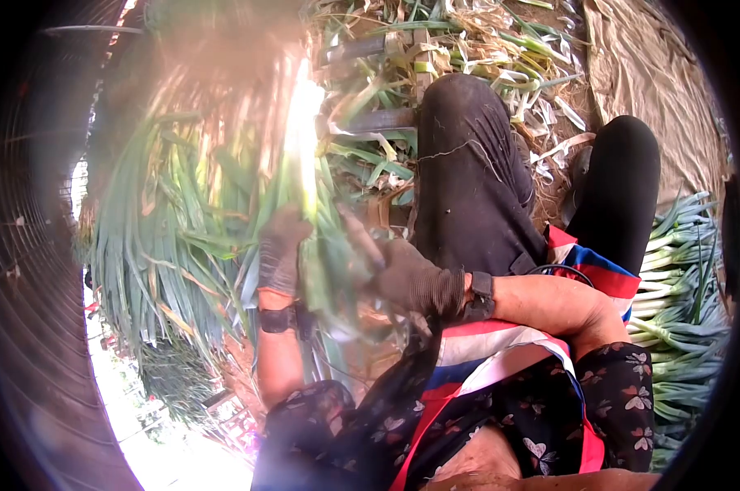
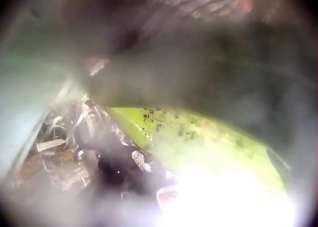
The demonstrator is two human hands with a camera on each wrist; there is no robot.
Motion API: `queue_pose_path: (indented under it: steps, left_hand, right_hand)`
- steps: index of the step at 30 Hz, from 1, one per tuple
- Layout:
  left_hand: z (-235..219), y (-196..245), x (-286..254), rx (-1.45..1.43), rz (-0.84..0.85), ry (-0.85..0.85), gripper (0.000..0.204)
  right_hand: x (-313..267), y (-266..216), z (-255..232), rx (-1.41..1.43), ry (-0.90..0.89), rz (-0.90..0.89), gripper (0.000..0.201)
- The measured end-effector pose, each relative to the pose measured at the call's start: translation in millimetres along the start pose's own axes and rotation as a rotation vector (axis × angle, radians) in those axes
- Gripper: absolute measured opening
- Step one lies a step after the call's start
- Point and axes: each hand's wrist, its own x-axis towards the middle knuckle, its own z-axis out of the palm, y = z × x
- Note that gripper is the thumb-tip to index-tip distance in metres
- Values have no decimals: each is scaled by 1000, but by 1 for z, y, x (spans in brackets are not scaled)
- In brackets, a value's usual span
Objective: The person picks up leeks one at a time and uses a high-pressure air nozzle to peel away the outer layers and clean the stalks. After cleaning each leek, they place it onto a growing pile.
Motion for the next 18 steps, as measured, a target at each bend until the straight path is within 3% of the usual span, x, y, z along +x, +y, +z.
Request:
queue_pose_path:
  steps: [3, 6, 9, 11, 12, 14, 16, 18]
  left_hand:
    - [-13, 5, 0, -165, -96, -36, 36]
    - [-1, 51, -11, -446, -273, -18, 33]
    - [13, 29, -18, -315, -205, -54, 30]
    - [38, 52, -40, -296, -232, -97, 27]
    - [48, 57, -46, -79, -219, -112, 28]
    - [69, 37, -67, -61, -143, -165, 30]
    - [87, 29, -85, -142, -148, -166, 32]
    - [102, 56, -99, -320, -230, -111, 32]
  right_hand:
    - [6, 19, -3, -274, -142, 26, 51]
    - [-2, -2, -5, -110, -65, 29, 45]
    - [5, 4, -12, -182, 55, -75, 34]
    - [16, 19, -19, -286, 119, -225, 27]
    - [18, 25, -21, -287, 153, -318, 24]
    - [26, 34, -25, -171, 199, -251, 21]
    - [39, 35, -30, -5, 232, -3, 20]
    - [43, 25, -32, 32, 284, 103, 19]
